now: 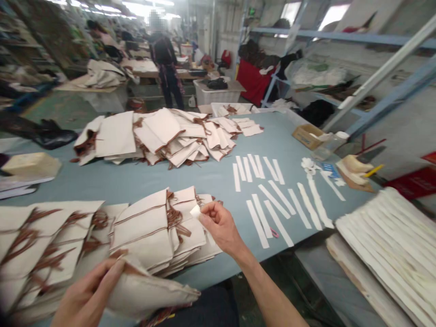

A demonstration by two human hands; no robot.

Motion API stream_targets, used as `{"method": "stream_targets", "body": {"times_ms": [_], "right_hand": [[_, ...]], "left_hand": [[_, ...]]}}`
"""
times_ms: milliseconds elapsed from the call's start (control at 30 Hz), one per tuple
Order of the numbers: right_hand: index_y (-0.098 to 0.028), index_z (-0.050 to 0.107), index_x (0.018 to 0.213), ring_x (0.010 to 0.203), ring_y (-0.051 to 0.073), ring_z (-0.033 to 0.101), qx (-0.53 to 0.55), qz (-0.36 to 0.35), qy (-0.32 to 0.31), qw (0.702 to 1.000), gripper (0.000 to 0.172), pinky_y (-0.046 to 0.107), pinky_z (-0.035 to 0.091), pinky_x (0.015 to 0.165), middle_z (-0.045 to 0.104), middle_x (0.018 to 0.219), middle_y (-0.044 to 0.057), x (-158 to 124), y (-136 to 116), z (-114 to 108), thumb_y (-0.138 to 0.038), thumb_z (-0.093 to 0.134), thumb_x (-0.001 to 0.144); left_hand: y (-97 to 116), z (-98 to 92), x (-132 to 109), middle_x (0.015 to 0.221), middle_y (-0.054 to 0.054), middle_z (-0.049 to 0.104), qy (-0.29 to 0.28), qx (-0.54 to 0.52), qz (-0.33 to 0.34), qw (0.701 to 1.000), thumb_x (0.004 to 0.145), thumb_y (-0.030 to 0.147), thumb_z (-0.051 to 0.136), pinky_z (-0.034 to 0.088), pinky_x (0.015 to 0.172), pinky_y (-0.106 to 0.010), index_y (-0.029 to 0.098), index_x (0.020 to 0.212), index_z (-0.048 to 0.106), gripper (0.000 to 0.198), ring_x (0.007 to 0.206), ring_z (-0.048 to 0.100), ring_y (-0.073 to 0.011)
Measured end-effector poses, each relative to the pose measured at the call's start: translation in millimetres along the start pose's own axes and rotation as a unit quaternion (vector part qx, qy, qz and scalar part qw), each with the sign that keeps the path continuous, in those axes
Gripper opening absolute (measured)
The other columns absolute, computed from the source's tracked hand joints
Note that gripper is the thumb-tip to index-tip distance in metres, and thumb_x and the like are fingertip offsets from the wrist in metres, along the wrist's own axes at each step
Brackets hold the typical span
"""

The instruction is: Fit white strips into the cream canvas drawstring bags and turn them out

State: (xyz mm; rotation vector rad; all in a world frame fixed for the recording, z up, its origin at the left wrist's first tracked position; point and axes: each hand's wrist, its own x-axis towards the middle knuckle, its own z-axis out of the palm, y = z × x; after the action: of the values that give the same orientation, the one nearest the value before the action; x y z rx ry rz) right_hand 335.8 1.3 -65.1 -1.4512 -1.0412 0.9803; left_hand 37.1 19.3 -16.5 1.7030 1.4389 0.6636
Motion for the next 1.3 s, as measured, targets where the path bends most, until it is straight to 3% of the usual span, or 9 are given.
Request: {"method": "stream_targets", "body": {"times_ms": [167, 267, 367, 467, 600, 700, 967, 1100, 1300], "right_hand": [[-0.021, 0.067, 0.099, 0.076, 0.013, 0.06, 0.056, -0.051, -0.179, 0.981, 0.019, 0.025, 0.046, 0.069, 0.068, 0.088, 0.0, -38, -85, 79, -0.036, 0.075, 0.091], [-0.021, 0.068, 0.098, 0.077, 0.014, 0.06, -0.017, -0.065, -0.221, 0.973, 0.011, 0.027, 0.046, 0.074, 0.069, 0.088, -0.001, -47, -100, 116, -0.026, 0.072, 0.089], [-0.021, 0.068, 0.105, 0.083, 0.015, 0.063, -0.05, -0.023, -0.233, 0.971, 0.018, 0.027, 0.047, 0.075, 0.07, 0.092, -0.001, -50, -98, 136, -0.028, 0.074, 0.089], [-0.022, 0.069, 0.114, 0.08, 0.014, 0.061, -0.075, 0.009, -0.264, 0.962, 0.028, 0.026, 0.044, 0.071, 0.067, 0.087, -0.003, -53, -98, 145, -0.028, 0.076, 0.088], [-0.019, 0.07, 0.101, 0.081, 0.014, 0.06, -0.035, 0.017, -0.306, 0.951, 0.019, 0.026, 0.044, 0.073, 0.067, 0.089, -0.002, -58, -100, 157, -0.03, 0.077, 0.087], [-0.018, 0.067, 0.094, 0.077, 0.013, 0.059, 0.013, 0.036, -0.313, 0.949, 0.023, 0.025, 0.044, 0.069, 0.067, 0.087, -0.001, -63, -99, 165, -0.04, 0.073, 0.091], [-0.018, 0.063, 0.083, 0.064, 0.011, 0.05, -0.019, 0.046, -0.26, 0.964, 0.026, 0.024, 0.035, 0.057, 0.059, 0.072, -0.003, -78, -112, 153, -0.041, 0.066, 0.093], [-0.019, 0.065, 0.085, 0.062, 0.01, 0.049, -0.04, 0.026, -0.227, 0.973, 0.024, 0.023, 0.035, 0.056, 0.06, 0.071, -0.004, -91, -126, 146, -0.041, 0.066, 0.095], [-0.02, 0.069, 0.084, 0.062, 0.012, 0.054, -0.13, -0.013, -0.162, 0.978, 0.022, 0.024, 0.036, 0.059, 0.065, 0.07, -0.003, -99, -128, 152, -0.039, 0.065, 0.094]], "left_hand": [[0, -11.4, 6, 0.069, 0.0, 0.063, -0.049, -0.125, -0.026, 0.991, 0.096, 0.064, 0.058, 0.041, 0.057, -0.024, 0.018, 0.076, 0.068, 0.051, 0.063, 0.053, -0.0167], [0, -25.4, -3, 0.072, -0.001, 0.063, -0.035, -0.177, -0.008, 0.984, 0.093, 0.062, 0.064, 0.04, 0.057, -0.023, 0.016, 0.078, 0.068, 0.048, 0.065, 0.051, -0.016], [-4, -38.6, -17, 0.07, -0.001, 0.061, -0.01, -0.189, 0.009, 0.982, 0.093, 0.058, 0.064, 0.038, 0.055, -0.022, 0.016, 0.076, 0.067, 0.045, 0.063, 0.049, -0.0152], [-10, -48.6, -31, 0.067, 0.001, 0.057, -0.004, -0.192, 0.012, 0.981, 0.094, 0.053, 0.063, 0.036, 0.053, -0.022, 0.016, 0.075, 0.066, 0.042, 0.06, 0.046, -0.0137], [-18, -58.6, -43, 0.068, 0.001, 0.058, -0.01, -0.202, -0.003, 0.979, 0.093, 0.051, 0.064, 0.035, 0.052, -0.021, 0.016, 0.075, 0.066, 0.04, 0.059, 0.046, -0.0129], [-21, -66.5, -48, 0.067, 0.002, 0.057, -0.025, -0.207, -0.011, 0.978, 0.094, 0.052, 0.063, 0.035, 0.053, -0.021, 0.016, 0.075, 0.066, 0.041, 0.06, 0.045, -0.0125], [-30, -79.8, -58, 0.071, 0.003, 0.056, -0.062, -0.224, -0.026, 0.972, 0.103, 0.054, 0.057, 0.032, 0.053, -0.022, 0.018, 0.075, 0.063, 0.045, 0.06, 0.039, -0.0114], [-31, -75.9, -59, 0.071, 0.004, 0.053, -0.084, -0.256, -0.022, 0.963, 0.104, 0.054, 0.057, 0.032, 0.054, -0.023, 0.019, 0.074, 0.058, 0.046, 0.061, 0.038, -0.0119], [-25, -64.3, -58, 0.067, 0.005, 0.043, -0.068, -0.258, 0.007, 0.964, 0.106, 0.049, 0.055, 0.029, 0.054, -0.025, 0.019, 0.072, 0.055, 0.045, 0.061, 0.033, -0.0125]]}}
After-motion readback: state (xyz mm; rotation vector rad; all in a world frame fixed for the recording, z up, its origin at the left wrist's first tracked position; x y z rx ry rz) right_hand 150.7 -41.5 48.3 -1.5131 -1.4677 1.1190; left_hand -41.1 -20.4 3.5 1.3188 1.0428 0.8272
